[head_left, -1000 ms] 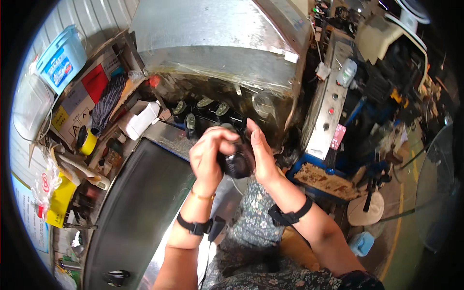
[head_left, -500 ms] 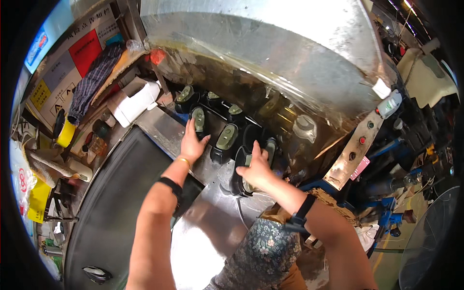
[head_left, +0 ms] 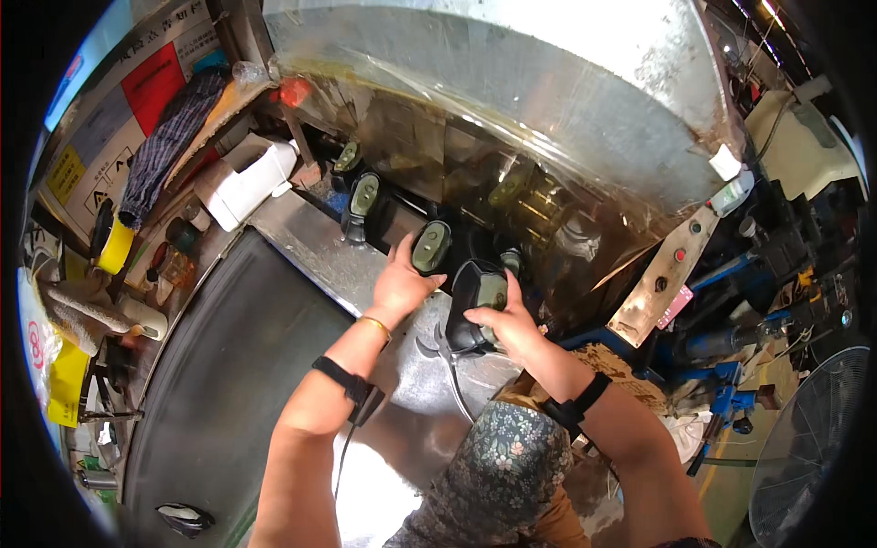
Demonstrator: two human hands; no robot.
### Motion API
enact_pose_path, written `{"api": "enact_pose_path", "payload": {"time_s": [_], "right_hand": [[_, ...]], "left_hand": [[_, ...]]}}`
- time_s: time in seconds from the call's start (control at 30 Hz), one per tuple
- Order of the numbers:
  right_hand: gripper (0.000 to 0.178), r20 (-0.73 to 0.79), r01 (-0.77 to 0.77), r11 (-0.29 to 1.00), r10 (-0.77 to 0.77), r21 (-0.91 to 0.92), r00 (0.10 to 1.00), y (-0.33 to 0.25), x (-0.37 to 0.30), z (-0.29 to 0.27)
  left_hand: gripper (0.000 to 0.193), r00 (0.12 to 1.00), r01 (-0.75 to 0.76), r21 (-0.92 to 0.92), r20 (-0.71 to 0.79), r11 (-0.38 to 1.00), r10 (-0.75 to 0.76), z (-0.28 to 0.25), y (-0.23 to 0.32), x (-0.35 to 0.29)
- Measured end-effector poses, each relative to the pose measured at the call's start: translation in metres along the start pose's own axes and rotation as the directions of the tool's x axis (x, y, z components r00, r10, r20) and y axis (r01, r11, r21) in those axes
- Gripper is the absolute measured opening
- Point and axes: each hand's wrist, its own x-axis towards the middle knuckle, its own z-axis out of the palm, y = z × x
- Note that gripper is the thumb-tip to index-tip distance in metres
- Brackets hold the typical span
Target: Manually assembling shoe components at a factory station.
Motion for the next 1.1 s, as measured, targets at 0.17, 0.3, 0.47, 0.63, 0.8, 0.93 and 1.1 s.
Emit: {"api": "enact_pose_path", "payload": {"time_s": [0.17, 0.3, 0.47, 0.63, 0.8, 0.93, 1.1], "right_hand": [[0.087, -0.102, -0.152, 0.959, 0.181, 0.239, 0.978, -0.017, -0.001, -0.029], [0.091, -0.169, -0.033, 0.996, 0.047, 0.087, 0.984, -0.03, 0.005, -0.003], [0.097, 0.098, 0.218, 0.84, -0.195, -0.497, 0.976, 0.016, 0.072, 0.012], [0.056, 0.435, 0.124, 0.826, 0.157, -0.55, 0.887, -0.02, -0.025, 0.047], [0.03, 0.505, 0.523, 0.524, -0.191, -0.673, 0.842, -0.04, -0.205, -0.015], [0.023, 0.606, 0.602, -0.092, -0.224, -0.793, 0.763, 0.028, -0.266, -0.015], [0.023, 0.571, 0.581, -0.146, -0.479, -0.801, 0.666, 0.055, -0.263, -0.018]], "left_hand": [[0.034, 0.881, 0.472, -0.679, 0.346, 0.563, -0.322, -0.032, -0.031, 0.043], [0.034, 0.988, 0.156, -0.759, 0.108, 0.633, -0.114, -0.062, -0.042, 0.043], [0.066, 0.719, -0.651, 0.474, 0.135, 0.592, 0.682, -0.023, -0.033, 0.047], [0.061, 0.98, -0.15, 0.015, -0.127, 0.989, 0.151, -0.057, -0.067, 0.007], [0.038, 0.984, 0.015, -0.543, -0.141, 0.84, -0.109, -0.107, -0.113, -0.112], [0.041, 0.831, 0.278, 0.109, -0.526, 0.955, -0.182, -0.197, -0.169, -0.3], [0.077, 0.255, 0.928, 0.169, -0.938, 0.331, -0.236, -0.298, -0.275, -0.448]]}}
